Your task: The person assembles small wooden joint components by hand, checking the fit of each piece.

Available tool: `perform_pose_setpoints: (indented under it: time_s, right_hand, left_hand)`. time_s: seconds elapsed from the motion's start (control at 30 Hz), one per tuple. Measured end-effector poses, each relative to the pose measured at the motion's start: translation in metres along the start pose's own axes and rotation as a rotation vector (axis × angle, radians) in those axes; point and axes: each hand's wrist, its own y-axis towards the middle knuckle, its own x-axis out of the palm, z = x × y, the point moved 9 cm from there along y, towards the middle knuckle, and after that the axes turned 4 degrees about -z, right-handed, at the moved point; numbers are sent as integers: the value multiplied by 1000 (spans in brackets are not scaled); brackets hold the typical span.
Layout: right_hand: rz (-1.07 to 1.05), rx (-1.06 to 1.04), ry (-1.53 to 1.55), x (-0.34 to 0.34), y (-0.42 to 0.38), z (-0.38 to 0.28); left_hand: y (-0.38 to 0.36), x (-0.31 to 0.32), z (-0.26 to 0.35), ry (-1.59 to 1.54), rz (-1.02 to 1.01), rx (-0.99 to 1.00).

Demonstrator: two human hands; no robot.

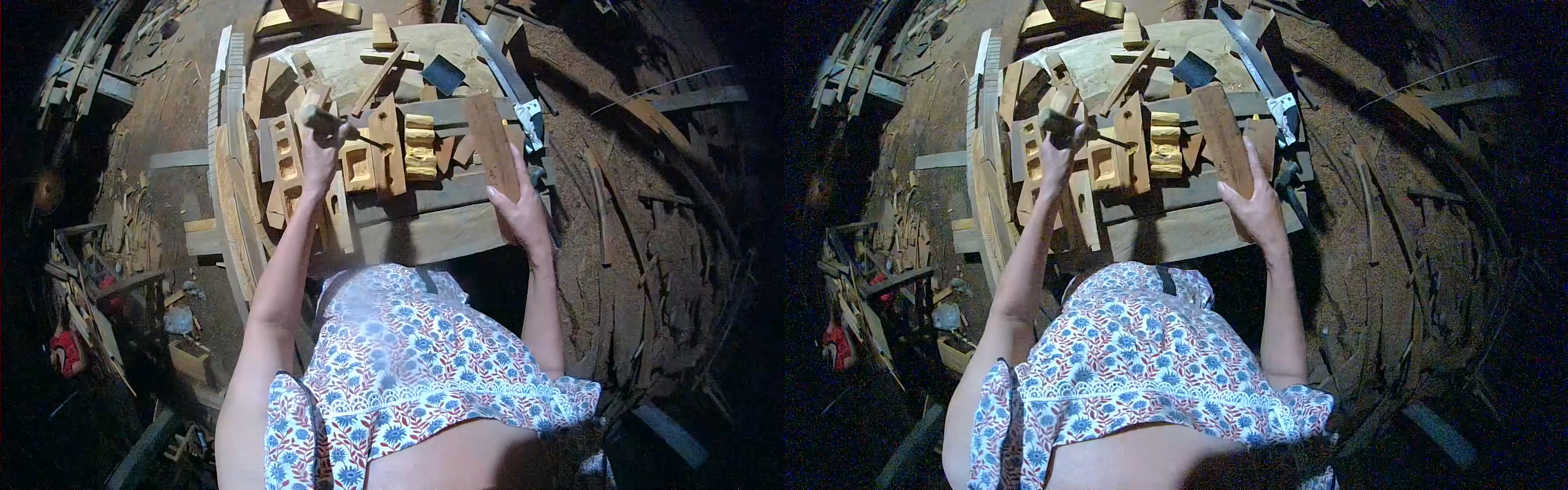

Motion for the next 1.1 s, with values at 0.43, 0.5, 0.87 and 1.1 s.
perform_pose_setpoints:
  time_s: [0.43, 0.5, 0.87, 1.1]
  right_hand:
    - [39, -34, 19, 3, -3, -20]
    - [83, -82, 12, -1, -2, -37]
    - [359, -162, 207, -35, -1, -56]
    - [539, -2, 207, -31, 10, 14]
  left_hand:
    - [26, 103, 34, 66, -631, 277]
    - [24, 113, 47, -123, -572, 202]
    - [37, 189, 40, 76, -890, 187]
    - [30, 213, 52, 63, -1093, 253]
